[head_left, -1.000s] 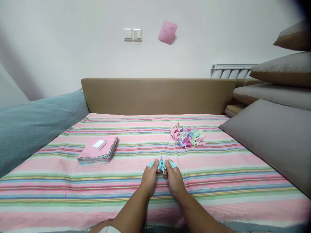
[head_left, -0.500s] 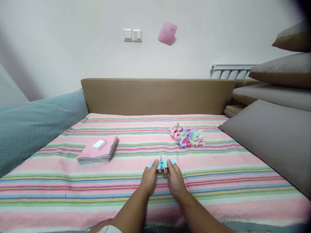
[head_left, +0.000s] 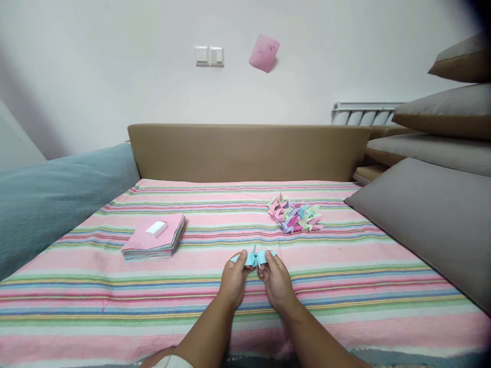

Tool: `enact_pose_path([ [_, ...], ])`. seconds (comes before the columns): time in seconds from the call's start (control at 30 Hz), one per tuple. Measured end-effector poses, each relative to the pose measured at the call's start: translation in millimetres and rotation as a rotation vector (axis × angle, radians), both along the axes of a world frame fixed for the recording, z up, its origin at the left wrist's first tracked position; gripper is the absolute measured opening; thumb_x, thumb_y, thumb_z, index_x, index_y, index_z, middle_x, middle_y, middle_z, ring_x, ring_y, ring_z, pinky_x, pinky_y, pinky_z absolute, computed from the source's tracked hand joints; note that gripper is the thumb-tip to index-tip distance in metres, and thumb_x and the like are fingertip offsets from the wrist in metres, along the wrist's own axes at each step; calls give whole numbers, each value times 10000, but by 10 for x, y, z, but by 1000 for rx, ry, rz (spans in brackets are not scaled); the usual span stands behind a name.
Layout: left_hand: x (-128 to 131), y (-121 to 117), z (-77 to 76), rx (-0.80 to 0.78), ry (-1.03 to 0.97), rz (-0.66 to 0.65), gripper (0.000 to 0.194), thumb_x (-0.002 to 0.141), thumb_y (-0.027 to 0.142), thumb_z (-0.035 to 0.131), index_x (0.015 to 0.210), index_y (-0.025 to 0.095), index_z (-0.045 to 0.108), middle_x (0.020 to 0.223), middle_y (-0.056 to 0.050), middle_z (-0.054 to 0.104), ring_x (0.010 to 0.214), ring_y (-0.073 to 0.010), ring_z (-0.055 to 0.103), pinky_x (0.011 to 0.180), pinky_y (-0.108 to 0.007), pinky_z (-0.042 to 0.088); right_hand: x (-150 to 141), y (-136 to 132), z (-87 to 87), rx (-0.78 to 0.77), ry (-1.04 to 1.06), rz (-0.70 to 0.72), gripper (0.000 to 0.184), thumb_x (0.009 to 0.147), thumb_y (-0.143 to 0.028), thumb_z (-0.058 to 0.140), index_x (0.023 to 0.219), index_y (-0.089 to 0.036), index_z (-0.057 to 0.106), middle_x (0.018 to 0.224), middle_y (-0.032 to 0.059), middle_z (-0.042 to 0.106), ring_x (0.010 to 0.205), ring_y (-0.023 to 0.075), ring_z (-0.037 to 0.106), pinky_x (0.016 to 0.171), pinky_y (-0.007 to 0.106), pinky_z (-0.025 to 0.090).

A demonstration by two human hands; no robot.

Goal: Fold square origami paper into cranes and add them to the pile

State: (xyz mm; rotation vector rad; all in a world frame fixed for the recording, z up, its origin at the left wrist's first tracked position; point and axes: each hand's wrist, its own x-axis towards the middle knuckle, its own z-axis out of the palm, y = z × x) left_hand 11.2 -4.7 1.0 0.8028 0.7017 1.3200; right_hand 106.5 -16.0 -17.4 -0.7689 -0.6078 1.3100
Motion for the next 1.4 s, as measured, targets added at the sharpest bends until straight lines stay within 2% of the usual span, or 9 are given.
enact_pose_path([
  [0.2, -4, -6, 3, -21, -17, -3, 325, 676, 416, 714, 621, 122, 586, 569, 12, 534, 577, -98, 488, 621, -245, 432, 19, 1, 36, -30, 121, -16, 337, 701, -490, 680, 678, -177, 559, 527, -43, 518, 510, 89, 462, 479, 206, 354],
  [0.4, -11, 25, -61, -46, -44, -4, 326, 726, 429, 660, 719, 104, 635, 666, -36, 604, 635, -124, 538, 647, -266, 464, 28, 15, 34, -55, 190, -51, 306, 706, -454, 688, 690, -171, 575, 531, -38, 531, 511, 90, 480, 467, 201, 373],
  [0.53, -7, 35, -68, -53, -66, 41, 291, 726, 403, 666, 722, 119, 603, 698, -31, 605, 670, -134, 562, 657, -267, 478, 29, 22, 27, -52, 201, -56, 293, 720, -442, 681, 699, -170, 576, 529, -39, 533, 509, 86, 481, 462, 194, 377],
  [0.67, -17, 43, -53, -42, -108, 16, 250, 726, 355, 682, 709, 141, 554, 682, -8, 590, 642, -115, 556, 650, -255, 480, 37, 27, 21, -60, 220, -58, 293, 718, -441, 686, 704, -172, 572, 536, -42, 538, 517, 82, 490, 472, 188, 391],
  [0.93, -39, 52, -40, -100, -162, 8, 269, 696, 349, 720, 726, 139, 554, 668, -10, 618, 588, -109, 559, 637, -262, 479, 50, 41, 50, -24, 258, -83, 240, 701, -356, 717, 707, -185, 549, 552, -63, 536, 520, 67, 485, 477, 165, 389],
  [1.2, -48, 36, -10, -124, -161, 5, 285, 672, 355, 741, 722, 137, 564, 646, -7, 632, 579, -122, 580, 625, -271, 476, 64, 44, 64, -96, 301, -106, 238, 733, -393, 662, 715, -177, 566, 544, -42, 543, 515, 95, 499, 477, 212, 398],
  [1.4, -56, 37, 4, -127, -170, 7, 287, 663, 356, 748, 724, 139, 570, 647, -6, 640, 579, -123, 583, 648, -286, 482, 75, 59, 71, -83, 192, -127, 226, 753, -415, 609, 731, -199, 545, 562, -38, 536, 513, 119, 503, 495, 255, 410],
])
